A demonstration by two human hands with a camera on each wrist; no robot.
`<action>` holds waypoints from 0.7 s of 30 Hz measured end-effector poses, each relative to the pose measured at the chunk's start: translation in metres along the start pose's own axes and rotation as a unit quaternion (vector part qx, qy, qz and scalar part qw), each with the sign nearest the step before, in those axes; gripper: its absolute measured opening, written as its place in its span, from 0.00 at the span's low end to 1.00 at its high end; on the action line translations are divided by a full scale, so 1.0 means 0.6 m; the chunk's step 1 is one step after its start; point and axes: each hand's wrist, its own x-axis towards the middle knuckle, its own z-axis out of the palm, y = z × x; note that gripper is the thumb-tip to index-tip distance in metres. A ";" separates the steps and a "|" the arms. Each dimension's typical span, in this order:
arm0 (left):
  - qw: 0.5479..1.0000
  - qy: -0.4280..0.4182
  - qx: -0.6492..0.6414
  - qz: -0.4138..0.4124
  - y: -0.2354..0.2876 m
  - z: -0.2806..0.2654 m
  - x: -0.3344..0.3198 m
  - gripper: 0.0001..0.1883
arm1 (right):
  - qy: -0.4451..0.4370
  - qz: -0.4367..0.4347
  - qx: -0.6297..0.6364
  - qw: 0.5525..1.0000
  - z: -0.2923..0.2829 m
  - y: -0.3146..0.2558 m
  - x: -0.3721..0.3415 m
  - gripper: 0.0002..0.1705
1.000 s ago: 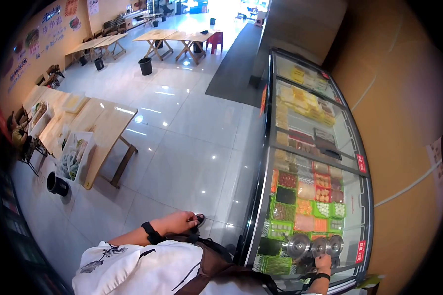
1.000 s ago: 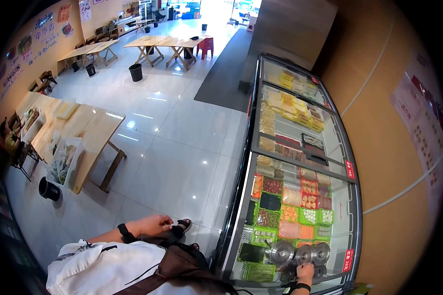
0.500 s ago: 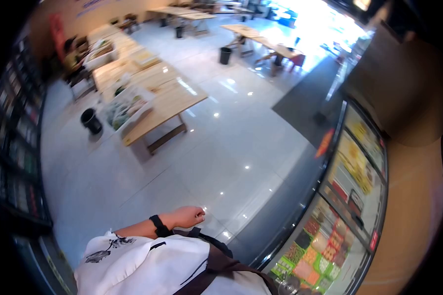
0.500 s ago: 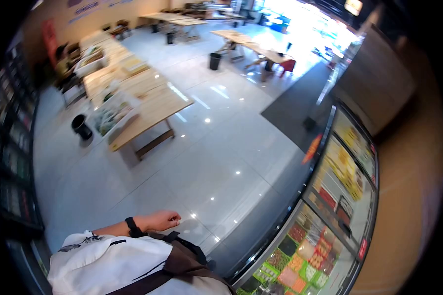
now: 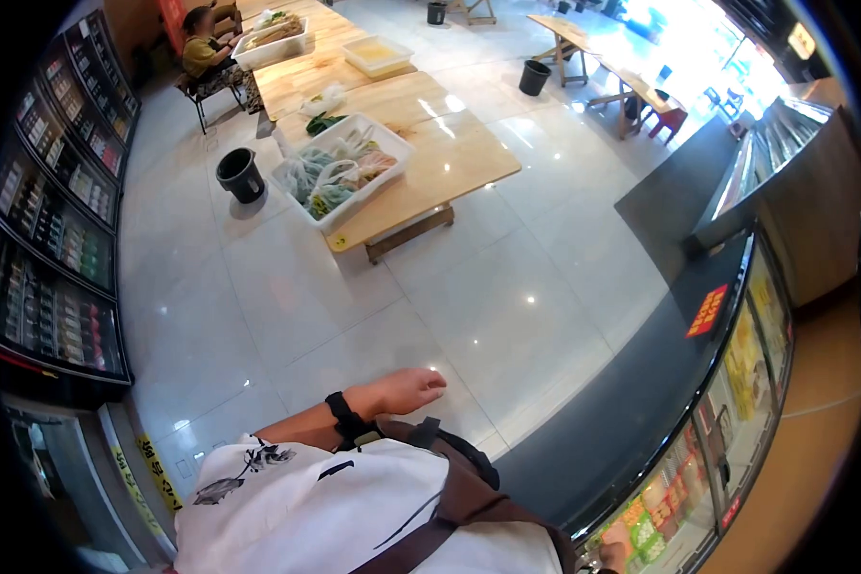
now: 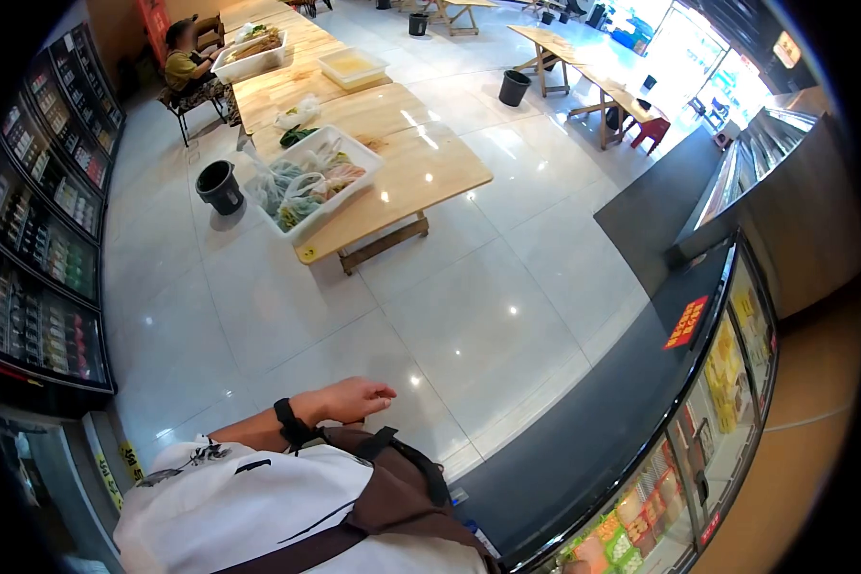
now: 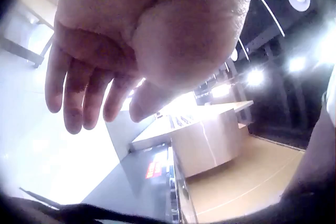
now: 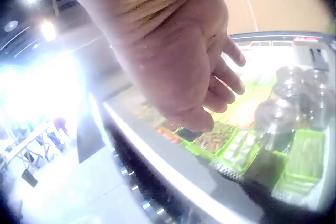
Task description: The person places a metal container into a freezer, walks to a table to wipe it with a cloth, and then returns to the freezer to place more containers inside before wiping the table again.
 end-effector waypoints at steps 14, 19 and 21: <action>0.859 -0.081 -0.409 0.298 0.072 -0.362 -0.298 0.45 | 0.099 -0.170 -0.133 0.971 -0.012 -0.299 0.205 0.17; 0.651 -0.150 -0.443 0.598 0.145 -0.376 -0.285 0.50 | 0.045 -0.260 -0.114 0.958 -0.056 -0.543 0.287 0.17; 0.652 -0.125 -0.472 0.580 0.176 -0.391 -0.286 0.45 | 0.021 -0.311 -0.109 0.944 -0.063 -0.645 0.330 0.17</action>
